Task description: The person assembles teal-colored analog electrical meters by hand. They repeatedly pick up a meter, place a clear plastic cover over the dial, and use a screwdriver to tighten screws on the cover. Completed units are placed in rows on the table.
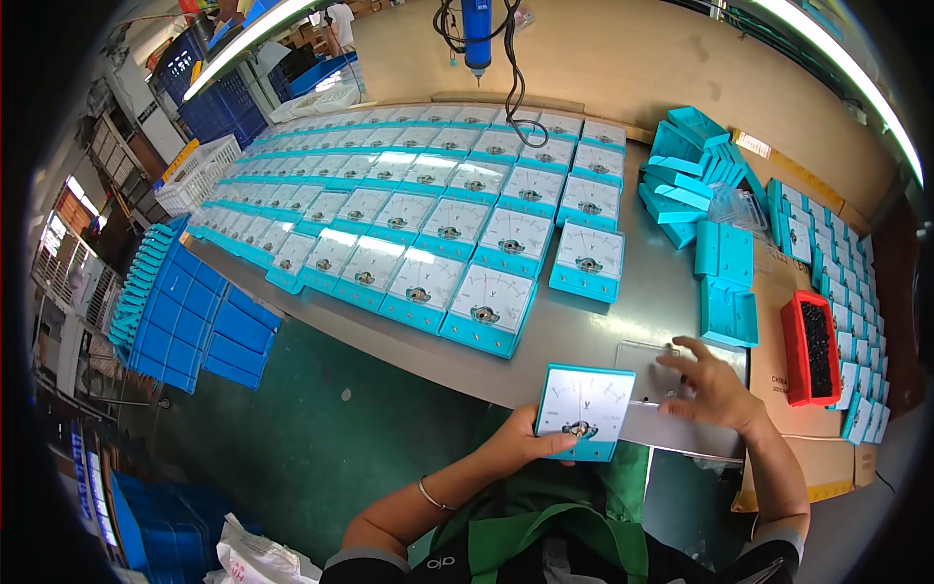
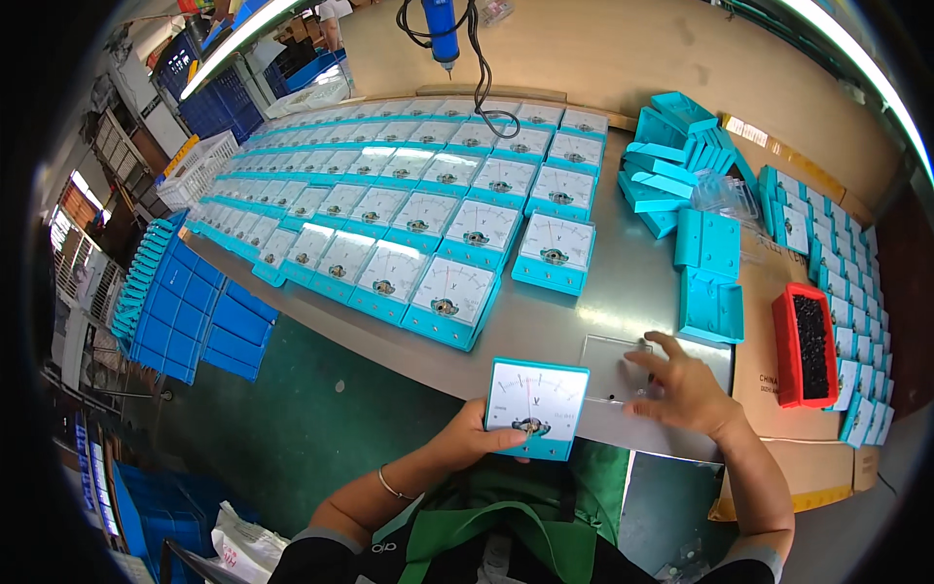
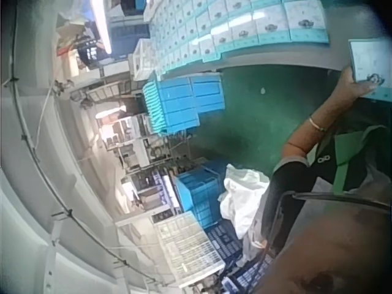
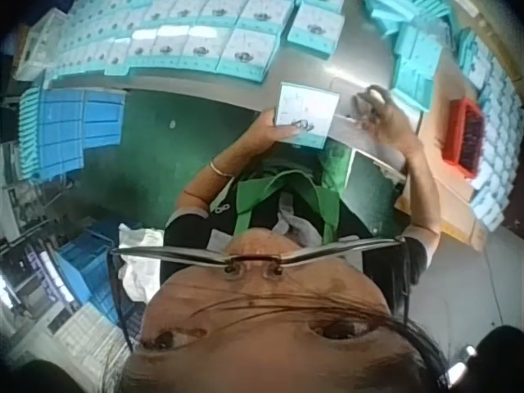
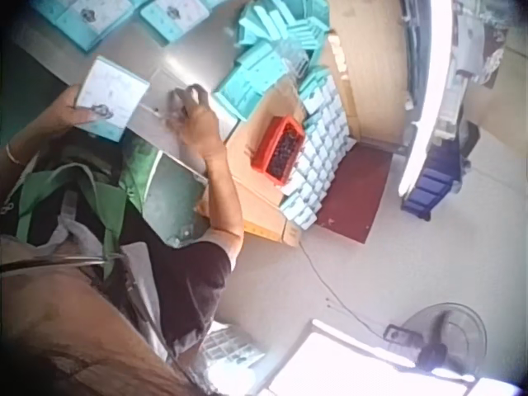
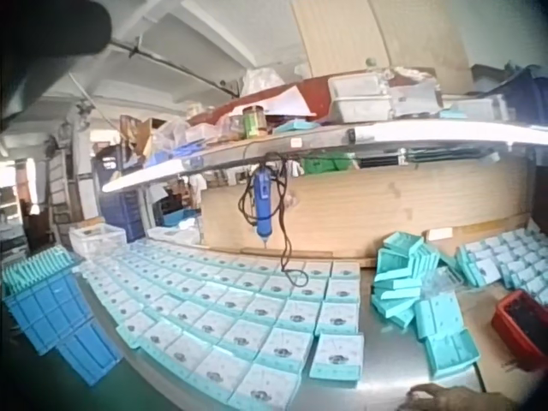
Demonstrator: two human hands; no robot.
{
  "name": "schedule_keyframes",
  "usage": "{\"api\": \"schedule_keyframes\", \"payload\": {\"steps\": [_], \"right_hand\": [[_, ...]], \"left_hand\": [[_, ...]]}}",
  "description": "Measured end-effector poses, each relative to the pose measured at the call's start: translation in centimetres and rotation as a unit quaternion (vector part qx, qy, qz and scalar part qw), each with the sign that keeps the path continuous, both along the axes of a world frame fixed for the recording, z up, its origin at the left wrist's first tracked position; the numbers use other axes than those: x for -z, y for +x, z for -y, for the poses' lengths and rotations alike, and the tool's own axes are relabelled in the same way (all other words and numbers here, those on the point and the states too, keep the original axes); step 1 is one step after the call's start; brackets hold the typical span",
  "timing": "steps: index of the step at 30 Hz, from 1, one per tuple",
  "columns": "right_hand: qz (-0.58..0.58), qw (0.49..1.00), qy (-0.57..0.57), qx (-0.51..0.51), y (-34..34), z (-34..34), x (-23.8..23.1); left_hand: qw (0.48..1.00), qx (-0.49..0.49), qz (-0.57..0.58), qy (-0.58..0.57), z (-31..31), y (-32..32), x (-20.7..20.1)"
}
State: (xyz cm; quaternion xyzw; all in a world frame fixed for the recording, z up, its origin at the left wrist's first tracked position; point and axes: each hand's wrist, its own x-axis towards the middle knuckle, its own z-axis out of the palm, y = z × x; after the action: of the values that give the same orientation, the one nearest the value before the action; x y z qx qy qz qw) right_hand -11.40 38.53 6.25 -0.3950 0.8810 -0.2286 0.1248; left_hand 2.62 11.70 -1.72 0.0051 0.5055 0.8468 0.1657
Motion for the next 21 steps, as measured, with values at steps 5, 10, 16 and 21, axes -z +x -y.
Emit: {"api": "schedule_keyframes", "payload": {"steps": [5,10,16,21], "right_hand": [[-0.020,0.999,-0.013,0.027,1.1,-1.0,2.3],[-0.034,0.969,-0.179,0.168,1.0,-2.6,1.6],[0.070,0.974,-0.195,0.095,2.6,1.1,-2.0],[0.060,0.977,-0.206,0.015,2.2,2.0,-1.0]], "left_hand": [[0.998,-0.024,0.014,0.057,-0.5,-1.2,-1.1],[0.996,-0.049,0.025,0.068,-0.6,-2.2,-2.2],[0.996,-0.071,0.038,0.050,-1.9,-3.4,-1.4],[0.988,-0.036,0.073,0.129,-1.3,-3.0,-1.5]]}}
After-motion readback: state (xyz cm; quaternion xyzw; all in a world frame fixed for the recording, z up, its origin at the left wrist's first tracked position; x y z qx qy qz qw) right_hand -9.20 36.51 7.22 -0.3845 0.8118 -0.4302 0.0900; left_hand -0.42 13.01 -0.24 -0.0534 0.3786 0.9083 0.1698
